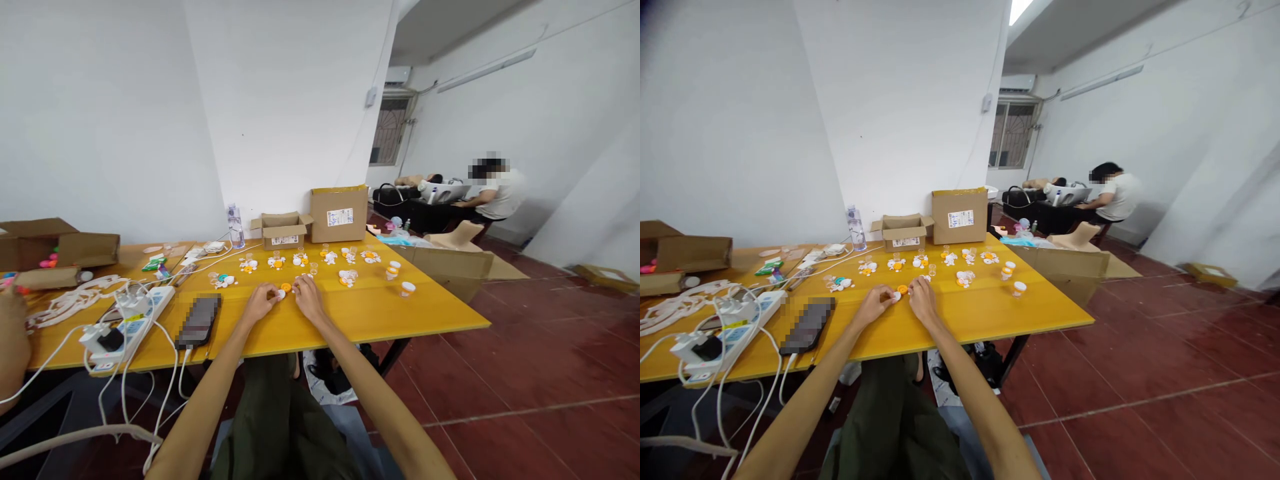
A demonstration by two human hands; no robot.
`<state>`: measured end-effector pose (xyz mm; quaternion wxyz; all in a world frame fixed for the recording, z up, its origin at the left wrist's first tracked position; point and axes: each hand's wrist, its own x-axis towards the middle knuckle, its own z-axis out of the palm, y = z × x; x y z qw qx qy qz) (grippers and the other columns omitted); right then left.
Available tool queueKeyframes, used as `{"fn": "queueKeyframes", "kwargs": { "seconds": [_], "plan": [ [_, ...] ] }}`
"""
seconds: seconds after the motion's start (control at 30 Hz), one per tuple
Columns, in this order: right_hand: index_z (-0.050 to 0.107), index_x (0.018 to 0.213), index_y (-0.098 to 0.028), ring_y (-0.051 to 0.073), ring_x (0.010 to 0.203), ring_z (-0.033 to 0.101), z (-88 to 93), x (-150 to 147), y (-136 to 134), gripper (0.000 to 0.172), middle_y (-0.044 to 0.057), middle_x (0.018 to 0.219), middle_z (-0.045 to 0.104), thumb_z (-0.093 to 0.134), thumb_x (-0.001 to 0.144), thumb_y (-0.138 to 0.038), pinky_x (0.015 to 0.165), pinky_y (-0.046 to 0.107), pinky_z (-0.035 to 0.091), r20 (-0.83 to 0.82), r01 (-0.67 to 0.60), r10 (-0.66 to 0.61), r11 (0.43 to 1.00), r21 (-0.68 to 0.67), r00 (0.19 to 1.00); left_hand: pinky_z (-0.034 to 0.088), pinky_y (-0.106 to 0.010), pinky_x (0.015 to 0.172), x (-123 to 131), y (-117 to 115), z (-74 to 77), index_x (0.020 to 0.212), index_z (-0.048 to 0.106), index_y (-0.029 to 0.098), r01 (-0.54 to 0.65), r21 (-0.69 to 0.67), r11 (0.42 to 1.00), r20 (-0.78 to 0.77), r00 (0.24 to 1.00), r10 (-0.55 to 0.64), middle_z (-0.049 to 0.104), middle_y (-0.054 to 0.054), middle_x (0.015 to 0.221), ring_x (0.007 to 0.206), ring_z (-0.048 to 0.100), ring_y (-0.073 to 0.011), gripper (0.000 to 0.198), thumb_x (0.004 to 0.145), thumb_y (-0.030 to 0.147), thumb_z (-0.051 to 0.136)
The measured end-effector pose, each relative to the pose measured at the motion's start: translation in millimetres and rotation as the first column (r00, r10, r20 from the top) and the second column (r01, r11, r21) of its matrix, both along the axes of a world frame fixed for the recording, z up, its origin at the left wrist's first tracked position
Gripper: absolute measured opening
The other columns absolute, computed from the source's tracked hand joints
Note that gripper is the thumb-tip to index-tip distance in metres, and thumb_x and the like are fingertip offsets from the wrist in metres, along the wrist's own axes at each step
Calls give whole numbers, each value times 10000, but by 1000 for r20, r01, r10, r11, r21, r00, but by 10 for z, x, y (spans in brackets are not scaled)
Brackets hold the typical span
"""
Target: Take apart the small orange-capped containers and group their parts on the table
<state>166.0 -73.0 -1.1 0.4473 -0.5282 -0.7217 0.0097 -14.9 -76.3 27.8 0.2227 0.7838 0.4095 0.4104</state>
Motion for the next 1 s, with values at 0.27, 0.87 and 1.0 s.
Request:
{"fn": "queueKeyframes", "kwargs": {
  "seconds": [0.27,0.87,1.0],
  "plan": [
    [618,801,-252,218,891,576,65,-30,-49,176,53,919,631,540,860,-105,826,345,478,38,-84,83,996,29,996,485,-371,901,0,-11,27,665,673,209,41,-12,999,65,997,-40,704,-38,869,872,626,-205,115,762,269,686],
    [627,823,-233,186,923,596,210,-83,-184,118,35,932,644,568,890,-155,854,310,457,16,-324,324,946,-11,946,474,-349,915,-2,-26,88,724,710,226,60,2,998,77,995,-60,711,-34,883,879,616,-196,171,841,315,623],
    [599,781,-234,183,898,599,220,-79,-171,132,30,907,647,577,878,-148,830,303,462,-41,-355,354,935,-14,934,475,-348,907,-10,-11,71,752,733,225,83,19,996,81,993,-84,711,-40,890,873,615,-194,182,845,339,626]
  ]
}}
